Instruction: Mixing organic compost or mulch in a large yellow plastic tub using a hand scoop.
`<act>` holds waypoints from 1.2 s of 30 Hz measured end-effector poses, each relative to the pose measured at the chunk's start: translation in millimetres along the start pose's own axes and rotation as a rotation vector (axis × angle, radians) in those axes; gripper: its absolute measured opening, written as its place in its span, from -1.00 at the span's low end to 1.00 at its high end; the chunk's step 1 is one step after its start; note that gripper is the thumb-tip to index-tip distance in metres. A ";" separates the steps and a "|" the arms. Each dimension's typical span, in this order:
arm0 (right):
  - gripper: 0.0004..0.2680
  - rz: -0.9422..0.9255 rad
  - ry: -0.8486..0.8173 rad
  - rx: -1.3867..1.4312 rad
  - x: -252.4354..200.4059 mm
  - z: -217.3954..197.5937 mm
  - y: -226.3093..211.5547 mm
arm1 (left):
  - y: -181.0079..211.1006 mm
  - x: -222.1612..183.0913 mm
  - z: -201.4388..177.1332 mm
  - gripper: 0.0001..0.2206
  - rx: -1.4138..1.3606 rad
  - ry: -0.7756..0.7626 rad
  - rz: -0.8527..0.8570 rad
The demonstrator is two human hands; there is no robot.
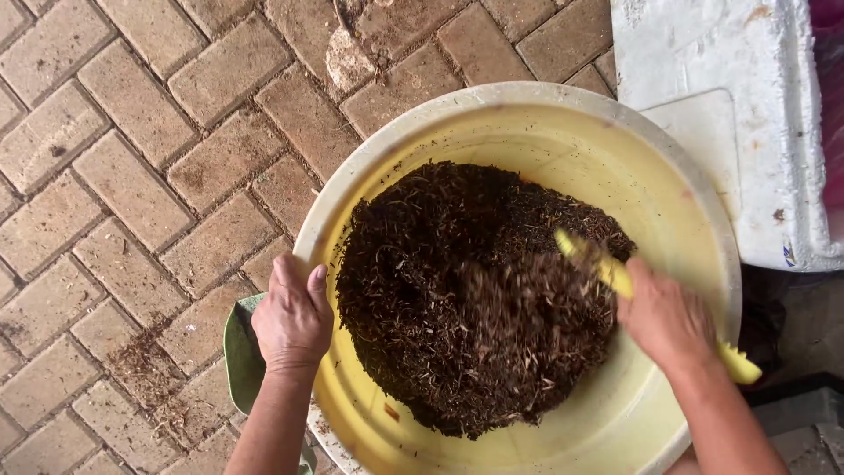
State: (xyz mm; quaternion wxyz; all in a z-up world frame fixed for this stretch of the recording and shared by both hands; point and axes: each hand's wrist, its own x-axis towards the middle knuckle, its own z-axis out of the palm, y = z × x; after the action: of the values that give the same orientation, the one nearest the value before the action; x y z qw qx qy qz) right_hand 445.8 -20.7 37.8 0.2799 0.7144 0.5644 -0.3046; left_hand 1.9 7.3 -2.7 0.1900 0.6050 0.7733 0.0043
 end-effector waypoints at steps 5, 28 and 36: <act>-0.85 0.147 0.320 -0.249 94.2 37.8 26.3 | 1.4 0.6 -1.4 -0.53 -0.038 0.069 0.045; -0.83 0.136 0.241 -0.245 125.0 76.8 -6.1 | 0.1 0.5 -2.2 -0.57 -0.012 0.040 0.018; -0.81 -0.171 0.035 0.097 33.8 -7.9 -46.6 | -2.0 -0.8 3.0 -0.59 0.035 0.039 0.041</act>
State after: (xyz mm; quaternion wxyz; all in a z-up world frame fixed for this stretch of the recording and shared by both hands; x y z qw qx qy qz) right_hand 407.2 16.2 15.0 0.2082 0.6815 0.6127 -0.3419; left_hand 1.1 5.3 -5.7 0.1641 0.6238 0.7641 0.0063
